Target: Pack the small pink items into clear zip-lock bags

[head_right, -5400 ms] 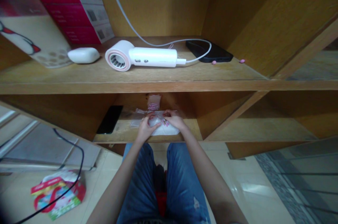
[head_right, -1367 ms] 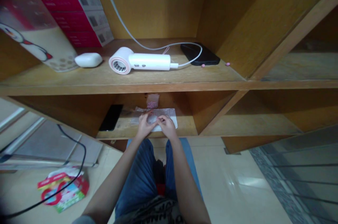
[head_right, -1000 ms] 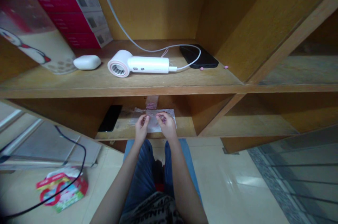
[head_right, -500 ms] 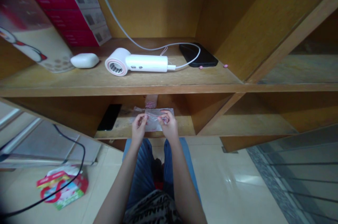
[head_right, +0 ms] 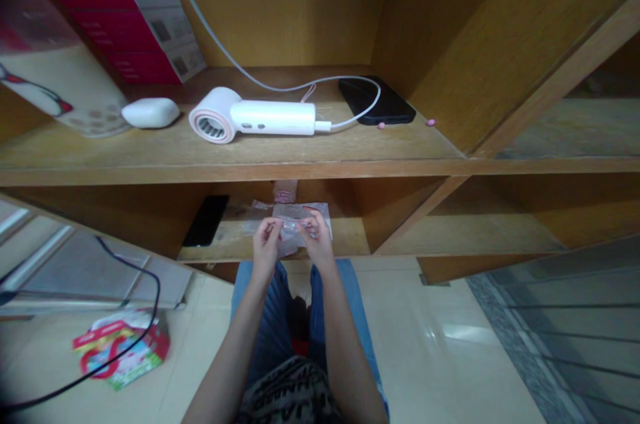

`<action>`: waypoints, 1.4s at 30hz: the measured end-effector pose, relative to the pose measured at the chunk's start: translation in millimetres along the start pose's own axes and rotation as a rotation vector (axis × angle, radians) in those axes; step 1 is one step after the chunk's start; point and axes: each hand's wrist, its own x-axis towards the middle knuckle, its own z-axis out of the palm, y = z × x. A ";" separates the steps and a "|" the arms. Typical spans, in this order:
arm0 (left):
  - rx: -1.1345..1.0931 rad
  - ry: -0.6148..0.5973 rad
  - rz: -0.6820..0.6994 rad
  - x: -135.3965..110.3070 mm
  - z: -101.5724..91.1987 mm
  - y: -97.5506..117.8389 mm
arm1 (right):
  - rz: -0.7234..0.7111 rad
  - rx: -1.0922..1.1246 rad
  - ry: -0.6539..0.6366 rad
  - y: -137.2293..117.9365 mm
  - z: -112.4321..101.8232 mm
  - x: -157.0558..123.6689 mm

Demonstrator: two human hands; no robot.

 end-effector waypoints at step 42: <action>0.001 -0.138 -0.170 0.0 -26.6 -9.7 | -0.013 -0.358 0.061 22.2 -29.6 1.4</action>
